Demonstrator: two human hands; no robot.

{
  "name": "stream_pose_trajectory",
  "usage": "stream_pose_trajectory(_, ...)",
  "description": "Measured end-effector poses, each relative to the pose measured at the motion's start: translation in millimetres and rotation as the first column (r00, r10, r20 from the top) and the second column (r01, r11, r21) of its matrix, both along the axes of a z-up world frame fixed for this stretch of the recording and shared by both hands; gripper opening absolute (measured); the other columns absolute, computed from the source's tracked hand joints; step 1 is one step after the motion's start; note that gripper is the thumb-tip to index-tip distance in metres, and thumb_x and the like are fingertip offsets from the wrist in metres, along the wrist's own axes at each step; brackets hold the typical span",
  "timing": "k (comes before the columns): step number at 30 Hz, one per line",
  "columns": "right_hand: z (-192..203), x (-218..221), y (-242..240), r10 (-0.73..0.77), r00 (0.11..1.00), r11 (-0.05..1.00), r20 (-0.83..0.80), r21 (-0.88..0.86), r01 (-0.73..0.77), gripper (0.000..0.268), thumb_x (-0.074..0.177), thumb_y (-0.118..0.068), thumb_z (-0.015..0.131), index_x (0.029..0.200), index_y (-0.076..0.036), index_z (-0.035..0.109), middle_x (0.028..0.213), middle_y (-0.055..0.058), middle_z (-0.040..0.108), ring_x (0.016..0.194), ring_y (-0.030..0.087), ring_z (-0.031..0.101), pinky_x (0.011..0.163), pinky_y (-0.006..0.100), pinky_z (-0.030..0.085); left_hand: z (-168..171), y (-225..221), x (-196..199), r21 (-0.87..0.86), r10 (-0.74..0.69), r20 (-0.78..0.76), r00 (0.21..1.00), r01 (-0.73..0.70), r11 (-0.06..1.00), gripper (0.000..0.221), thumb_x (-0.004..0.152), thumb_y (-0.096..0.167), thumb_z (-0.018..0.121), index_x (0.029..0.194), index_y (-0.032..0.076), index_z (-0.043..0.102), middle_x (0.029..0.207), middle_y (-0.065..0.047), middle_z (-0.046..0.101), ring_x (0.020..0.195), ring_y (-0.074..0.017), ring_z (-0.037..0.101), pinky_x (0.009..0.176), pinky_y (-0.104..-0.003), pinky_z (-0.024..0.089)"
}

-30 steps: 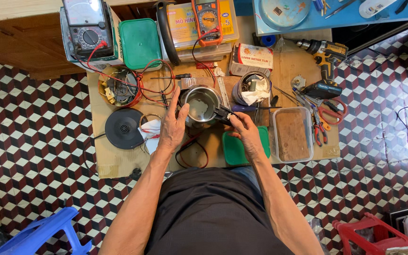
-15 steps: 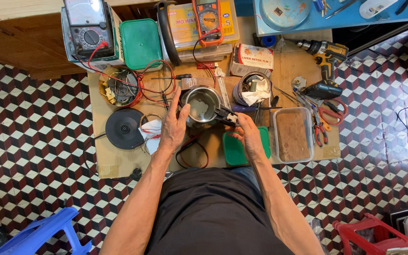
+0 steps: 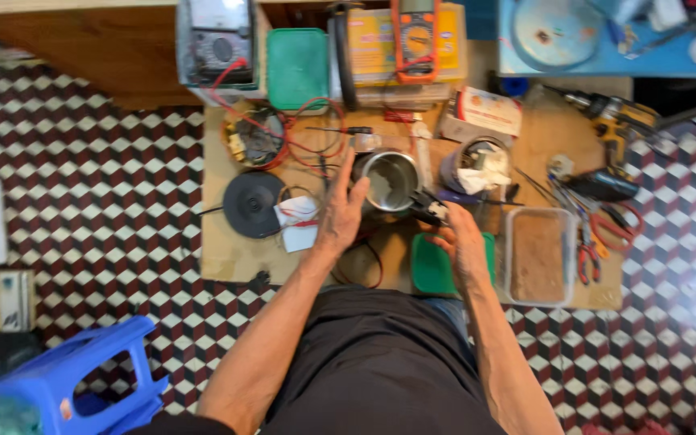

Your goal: The person repairs a stainless steel electric kettle. They use a cordless drill to remove screws from the kettle's base, detach the handle, and then reassemble the unit by reattaching the handle and securing it with screws.

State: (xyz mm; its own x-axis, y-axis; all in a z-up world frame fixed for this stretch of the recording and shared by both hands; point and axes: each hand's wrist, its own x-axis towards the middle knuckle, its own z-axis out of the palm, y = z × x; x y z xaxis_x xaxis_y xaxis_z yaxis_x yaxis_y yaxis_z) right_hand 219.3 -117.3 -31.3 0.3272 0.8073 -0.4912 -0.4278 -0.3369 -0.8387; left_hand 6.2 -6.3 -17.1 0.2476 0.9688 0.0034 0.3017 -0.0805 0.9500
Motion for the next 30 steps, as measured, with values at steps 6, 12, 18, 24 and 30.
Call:
stream_pose_trajectory(6, 49.5, -25.6, -2.2, 0.034, 0.750, 0.993, 0.660, -0.105, 0.047, 0.047, 0.100, -0.034, 0.064, 0.137, -0.006, 0.060, 0.123, 0.007, 0.065, 0.093, 0.013, 0.064, 0.080, 0.031, 0.053, 23.7, -34.7, -33.9, -0.076, 0.103, -0.096, 0.990, -0.110, 0.991, 0.054, 0.102, 0.027, 0.057, 0.152, 0.012, 0.042, 0.151, -0.016, 0.054, 0.122, -0.0333, 0.061, 0.099, -0.042, 0.051)
stream_pose_trajectory(12, 56.2, -32.2, 9.5, 0.068, 0.471, 0.988, 0.879, 0.005, -0.152, 0.053, 0.088, -0.019, 0.076, 0.135, -0.001, 0.060, 0.129, 0.015, 0.064, 0.100, 0.026, 0.063, 0.091, 0.036, 0.052, 41.6, -53.2, -14.9, 0.339, -0.067, -0.267, 0.962, 0.158, 0.927, 0.036, 0.098, 0.016, 0.068, 0.134, 0.009, 0.064, 0.136, -0.011, 0.067, 0.127, -0.0304, 0.062, 0.107, -0.042, 0.051)
stream_pose_trajectory(18, 55.6, -27.6, 3.6, 0.056, 0.304, 0.974, 0.951, 0.015, -0.224, 0.055, 0.085, -0.015, 0.077, 0.135, -0.001, 0.060, 0.138, 0.021, 0.060, 0.130, 0.037, 0.055, 0.109, 0.045, 0.043, 48.3, -37.7, 24.7, 0.493, -0.143, -0.359, 0.922, 0.317, 0.810, 0.054, 0.088, 0.015, 0.073, 0.137, -0.002, 0.058, 0.141, -0.017, 0.058, 0.132, -0.0347, 0.053, 0.114, -0.048, 0.043)
stream_pose_trajectory(24, 62.0, -23.8, -9.5, 0.015, 0.526, 0.996, 0.850, 0.031, -0.079, 0.056, 0.088, -0.016, 0.072, 0.140, -0.002, 0.055, 0.138, 0.018, 0.060, 0.128, 0.030, 0.057, 0.107, 0.041, 0.045, 58.5, -28.7, 2.4, 0.411, -0.075, -0.230, 0.970, 0.166, 0.896, 0.048, 0.093, 0.012, 0.070, 0.138, 0.001, 0.060, 0.139, -0.017, 0.062, 0.132, -0.0332, 0.056, 0.111, -0.044, 0.047)
stream_pose_trajectory(30, 44.0, 6.9, -26.2, -0.038, 0.603, 0.971, 0.797, -0.113, 0.211, 0.045, 0.092, -0.016, 0.067, 0.135, -0.003, 0.061, 0.127, 0.015, 0.067, 0.111, 0.024, 0.067, 0.096, 0.036, 0.052, 34.5, -6.4, -51.6, 0.036, 0.199, -0.143, 0.969, -0.196, 0.980, 0.029, 0.103, 0.015, 0.059, 0.128, 0.005, 0.069, 0.095, -0.010, 0.078, 0.084, -0.0218, 0.078, 0.070, -0.032, 0.060)
